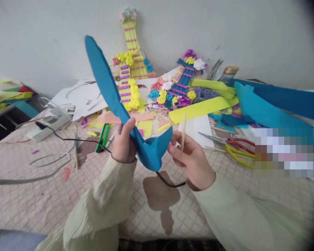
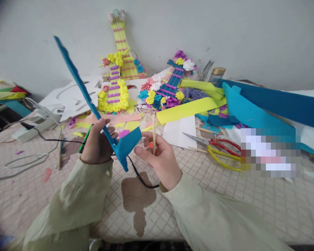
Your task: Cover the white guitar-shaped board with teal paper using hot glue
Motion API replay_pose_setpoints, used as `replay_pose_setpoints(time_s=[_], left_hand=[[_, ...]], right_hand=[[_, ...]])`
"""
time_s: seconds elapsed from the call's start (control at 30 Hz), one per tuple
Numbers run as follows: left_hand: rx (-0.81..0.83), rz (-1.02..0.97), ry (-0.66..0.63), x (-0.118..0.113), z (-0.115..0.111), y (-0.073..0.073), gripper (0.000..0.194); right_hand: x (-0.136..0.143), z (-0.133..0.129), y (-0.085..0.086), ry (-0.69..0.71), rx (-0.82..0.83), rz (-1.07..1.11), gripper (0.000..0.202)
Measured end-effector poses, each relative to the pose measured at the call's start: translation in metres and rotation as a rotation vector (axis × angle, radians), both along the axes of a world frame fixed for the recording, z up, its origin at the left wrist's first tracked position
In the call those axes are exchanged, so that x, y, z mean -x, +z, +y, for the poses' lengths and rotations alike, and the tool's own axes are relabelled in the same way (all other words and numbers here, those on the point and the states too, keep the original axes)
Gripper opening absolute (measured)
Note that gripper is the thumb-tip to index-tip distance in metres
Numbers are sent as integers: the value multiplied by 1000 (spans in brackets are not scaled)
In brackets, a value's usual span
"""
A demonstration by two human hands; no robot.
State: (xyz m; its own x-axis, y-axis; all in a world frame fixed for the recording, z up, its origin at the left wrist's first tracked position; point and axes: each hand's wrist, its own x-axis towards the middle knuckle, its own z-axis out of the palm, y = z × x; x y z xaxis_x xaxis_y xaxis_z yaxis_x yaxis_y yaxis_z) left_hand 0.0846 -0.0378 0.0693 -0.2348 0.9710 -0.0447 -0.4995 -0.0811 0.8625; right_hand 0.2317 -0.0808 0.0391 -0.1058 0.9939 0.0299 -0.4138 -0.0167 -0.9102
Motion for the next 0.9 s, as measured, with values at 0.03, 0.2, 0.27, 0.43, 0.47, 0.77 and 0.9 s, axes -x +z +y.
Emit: replay_pose_setpoints(time_s=[0.03, 0.2, 0.27, 0.43, 0.47, 0.77, 0.9], left_hand=[[28, 3, -33, 1, -1, 1, 33], [147, 36, -183, 2, -3, 2, 29], [150, 45, -190, 1, -3, 0, 29], [153, 23, -236, -3, -1, -9, 33], [152, 22, -254, -3, -1, -9, 33], [109, 14, -290, -4, -5, -4, 29], [86, 48, -296, -6, -8, -5, 28]], right_hand=[[-2, 1, 1, -19, -38, -57, 40], [-7, 0, 11, 106, -206, -199, 26], [-7, -2, 13, 147, -253, -204, 19], [-5, -4, 13, 179, -284, -158, 14], [-4, -4, 12, 175, -256, -150, 13], [-1, -4, 8, 187, -151, -35, 16], [2, -6, 12, 184, -127, -41, 18]])
